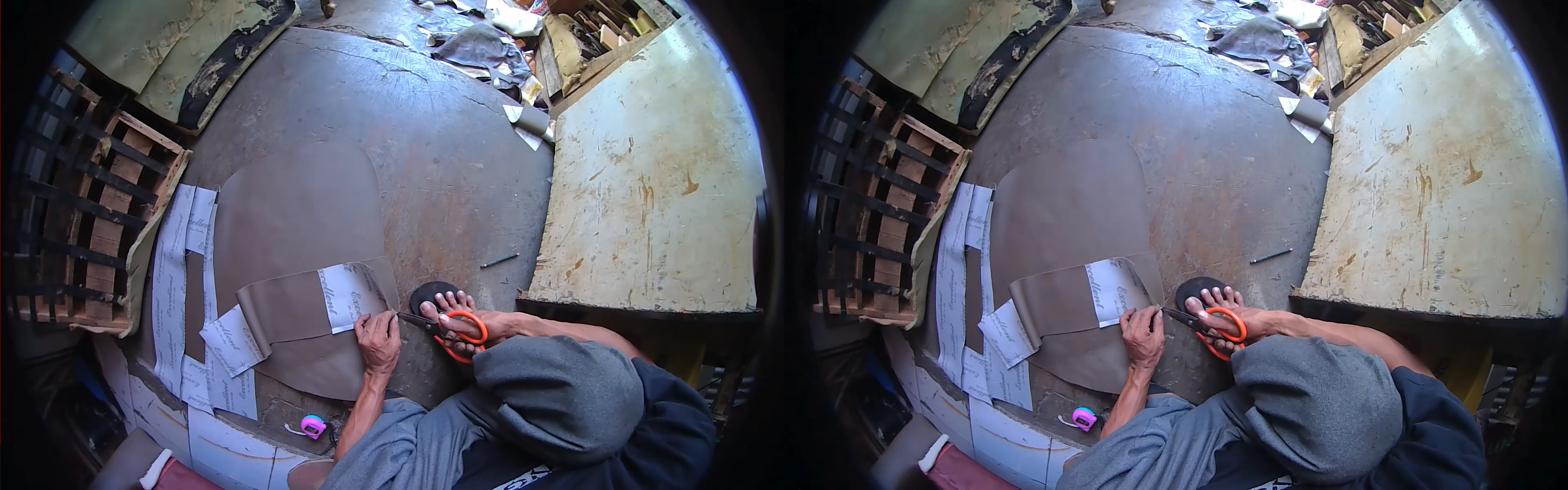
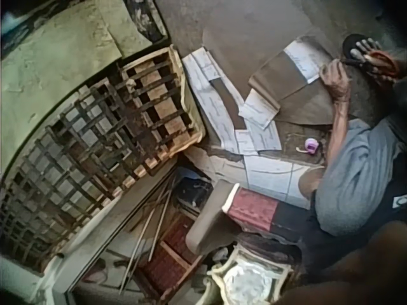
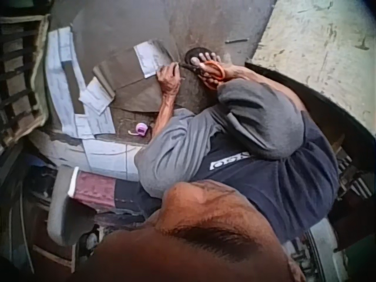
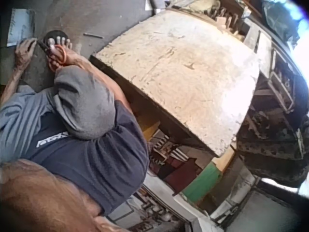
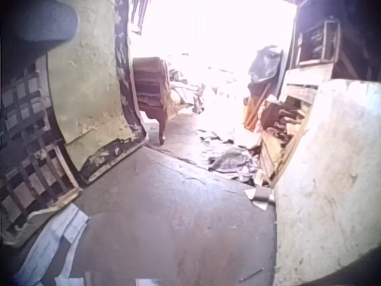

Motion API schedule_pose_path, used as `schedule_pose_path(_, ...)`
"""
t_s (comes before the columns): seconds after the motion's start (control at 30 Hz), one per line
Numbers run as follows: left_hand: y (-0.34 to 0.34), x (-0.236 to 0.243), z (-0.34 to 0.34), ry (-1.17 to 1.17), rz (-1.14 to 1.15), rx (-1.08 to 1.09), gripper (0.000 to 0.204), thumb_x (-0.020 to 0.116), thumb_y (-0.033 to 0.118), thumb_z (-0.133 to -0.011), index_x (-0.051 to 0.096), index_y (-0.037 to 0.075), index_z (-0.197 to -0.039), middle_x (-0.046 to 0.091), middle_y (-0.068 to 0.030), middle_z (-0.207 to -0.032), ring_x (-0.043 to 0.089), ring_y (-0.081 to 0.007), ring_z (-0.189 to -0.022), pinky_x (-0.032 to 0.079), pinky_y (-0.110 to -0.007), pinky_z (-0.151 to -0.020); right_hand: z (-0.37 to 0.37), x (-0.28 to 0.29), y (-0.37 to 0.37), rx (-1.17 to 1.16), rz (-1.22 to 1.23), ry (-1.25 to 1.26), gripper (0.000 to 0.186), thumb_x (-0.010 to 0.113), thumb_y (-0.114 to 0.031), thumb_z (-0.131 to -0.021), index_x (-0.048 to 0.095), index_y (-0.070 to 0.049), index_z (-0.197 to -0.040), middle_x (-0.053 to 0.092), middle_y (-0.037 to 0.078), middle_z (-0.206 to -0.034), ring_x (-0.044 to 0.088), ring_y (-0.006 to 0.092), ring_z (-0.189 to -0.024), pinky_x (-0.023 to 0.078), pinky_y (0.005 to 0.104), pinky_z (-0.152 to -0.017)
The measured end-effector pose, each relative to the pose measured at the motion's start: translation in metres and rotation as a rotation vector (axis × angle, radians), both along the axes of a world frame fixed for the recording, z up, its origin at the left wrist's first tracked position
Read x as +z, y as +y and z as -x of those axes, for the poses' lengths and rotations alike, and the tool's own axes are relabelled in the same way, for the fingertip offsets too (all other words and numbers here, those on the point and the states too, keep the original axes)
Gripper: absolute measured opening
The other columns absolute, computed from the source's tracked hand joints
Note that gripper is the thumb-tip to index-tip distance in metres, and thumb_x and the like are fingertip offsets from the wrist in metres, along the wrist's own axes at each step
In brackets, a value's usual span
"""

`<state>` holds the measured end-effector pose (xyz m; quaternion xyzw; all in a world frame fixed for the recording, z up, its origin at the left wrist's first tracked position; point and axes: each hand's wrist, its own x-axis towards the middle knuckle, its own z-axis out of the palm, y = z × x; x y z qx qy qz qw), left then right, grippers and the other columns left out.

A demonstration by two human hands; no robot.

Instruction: The person positions and aligns several paper patterns onto a piece of brown fabric on the floor, marks the fabric around the templates, and then cuts out a section of the fabric using orange shears.

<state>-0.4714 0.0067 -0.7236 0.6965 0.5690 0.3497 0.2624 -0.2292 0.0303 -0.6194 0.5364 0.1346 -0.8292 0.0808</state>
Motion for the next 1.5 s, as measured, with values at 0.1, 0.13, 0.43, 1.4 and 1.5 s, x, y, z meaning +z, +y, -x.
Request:
schedule_pose_path(0.1, -0.004, 0.0, 0.01, 0.036, -0.024, -0.015, 0.008, 0.07, 0.008, -0.088, 0.067, 0.005, -0.095, 0.07, -0.0077, -0.089, 0.068, -0.0256, -0.086, 0.044, -0.046, -0.096, 0.003, -0.014, -0.002, 0.031, -0.011, 0.047, 0.045, 0.041, -0.028, -0.105, 0.054, -0.011, -0.144, 0.053, 0.017, -0.148, 0.051, 0.034, -0.136, 0.048, 0.0431, -0.108)
schedule_pose_path(0.13, -0.007, -0.001, 0.015, 0.057, -0.024, -0.023, 0.008, 0.069, 0.008, -0.088, 0.067, 0.006, -0.095, 0.07, -0.0076, -0.09, 0.068, -0.0254, -0.086, 0.044, -0.046, -0.096, 0.011, -0.017, 0.001, 0.056, -0.024, 0.055, 0.046, 0.042, -0.03, -0.104, 0.055, -0.011, -0.144, 0.054, 0.017, -0.146, 0.052, 0.0335, -0.133, 0.049, 0.0428, -0.106)
schedule_pose_path(0.43, -0.005, -0.004, 0.004, 0.008, -0.043, 0.028, 0.007, 0.066, 0.01, -0.091, 0.068, 0.007, -0.097, 0.071, -0.0059, -0.092, 0.069, -0.0221, -0.088, 0.043, -0.043, -0.095, 0.029, 0.048, 0.022, 0.622, -0.404, -0.171, 0.056, 0.05, -0.047, -0.1, 0.058, -0.009, -0.14, 0.064, 0.013, -0.122, 0.061, 0.029, -0.111, 0.051, 0.0401, -0.094)
schedule_pose_path(1.4, 0.007, 0.064, -0.044, -0.61, 0.435, -0.294, 0.016, 0.062, 0.013, -0.096, 0.061, 0.001, -0.107, 0.067, -0.0187, -0.092, 0.069, -0.0341, -0.089, 0.053, -0.041, -0.079, -0.002, 0.02, 0.022, -0.213, -0.598, -0.26, 0.034, 0.062, -0.029, -0.101, 0.062, 0.003, -0.114, 0.068, 0.011, -0.092, 0.069, 0.0194, -0.083, 0.058, 0.0348, -0.069)
schedule_pose_path(1.5, 0.03, 0.077, -0.02, -0.663, 0.463, -0.181, 0.018, 0.064, 0.015, -0.097, 0.068, 0.004, -0.11, 0.073, -0.0149, -0.098, 0.072, -0.0229, -0.09, 0.056, -0.035, -0.08, -0.039, -0.007, 0.05, -0.31, -0.893, -0.467, 0.022, 0.062, -0.026, -0.1, 0.064, -0.003, -0.101, 0.061, 0.002, -0.074, 0.061, 0.0132, -0.06, 0.052, 0.0281, -0.055)
